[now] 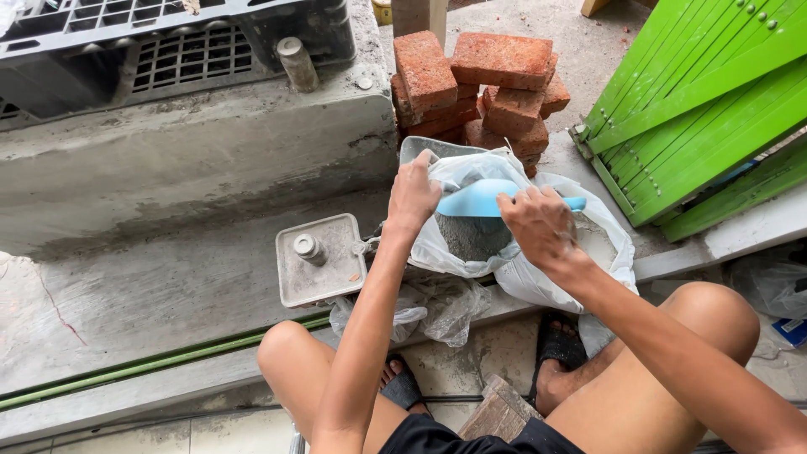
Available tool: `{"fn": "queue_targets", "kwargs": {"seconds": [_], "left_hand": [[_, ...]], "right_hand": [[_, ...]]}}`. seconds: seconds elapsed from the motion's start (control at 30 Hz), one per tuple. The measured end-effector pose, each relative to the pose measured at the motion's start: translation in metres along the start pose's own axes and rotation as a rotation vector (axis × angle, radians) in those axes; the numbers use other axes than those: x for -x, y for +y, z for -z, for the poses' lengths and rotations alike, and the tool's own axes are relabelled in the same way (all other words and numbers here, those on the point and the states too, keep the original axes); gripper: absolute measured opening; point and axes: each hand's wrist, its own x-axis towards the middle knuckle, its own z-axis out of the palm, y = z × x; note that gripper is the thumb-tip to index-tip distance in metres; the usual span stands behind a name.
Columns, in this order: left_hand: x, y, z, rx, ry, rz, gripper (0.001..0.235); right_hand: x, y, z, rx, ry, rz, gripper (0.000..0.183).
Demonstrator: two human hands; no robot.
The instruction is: The person scoops cement from a white sack using a blue scoop and pours it into a second white sack. The person repeats this process multiple times, transferring the material between the two bags.
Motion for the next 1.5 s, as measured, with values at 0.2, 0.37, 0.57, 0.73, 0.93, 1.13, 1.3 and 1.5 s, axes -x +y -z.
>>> {"fn": "queue_targets", "kwargs": {"seconds": [0.2,0.37,0.57,0.73,0.93,1.13,1.3,1.5], "left_hand": [[0.021,-0.026,-0.018,-0.047,-0.095,0.254,0.045],[0.040,-0.025,-0.029,-0.129,-0.161,0.374,0.039],[0.042,-0.041,-0.043,-0.140,-0.172,0.380,0.033],[0.044,-0.044,-0.041,-0.108,-0.128,0.347,0.030],[0.055,-0.026,-0.037,-0.039,-0.058,0.217,0.029],[0.058,0.002,-0.025,0.070,0.001,0.079,0.041],[0.057,0.011,-0.023,0.175,-0.094,0.193,0.051],[0.059,-0.003,-0.034,0.204,-0.096,0.210,0.051]], "right_hand": [[0.001,0.028,0.033,0.131,-0.134,-0.206,0.010],[-0.016,0.030,0.044,0.004,-0.459,-0.316,0.015],[-0.016,0.004,0.036,-0.109,-0.519,-0.359,0.014],[-0.029,0.000,0.063,-0.256,-0.616,-0.430,0.017],[-0.024,0.002,0.038,-0.346,-0.691,-0.444,0.028],[-0.009,-0.007,0.019,-0.589,-0.732,-0.597,0.037],[-0.007,-0.024,-0.006,-0.635,-0.741,-0.662,0.037],[-0.014,-0.020,0.012,-0.750,-0.690,-0.703,0.041]]}}
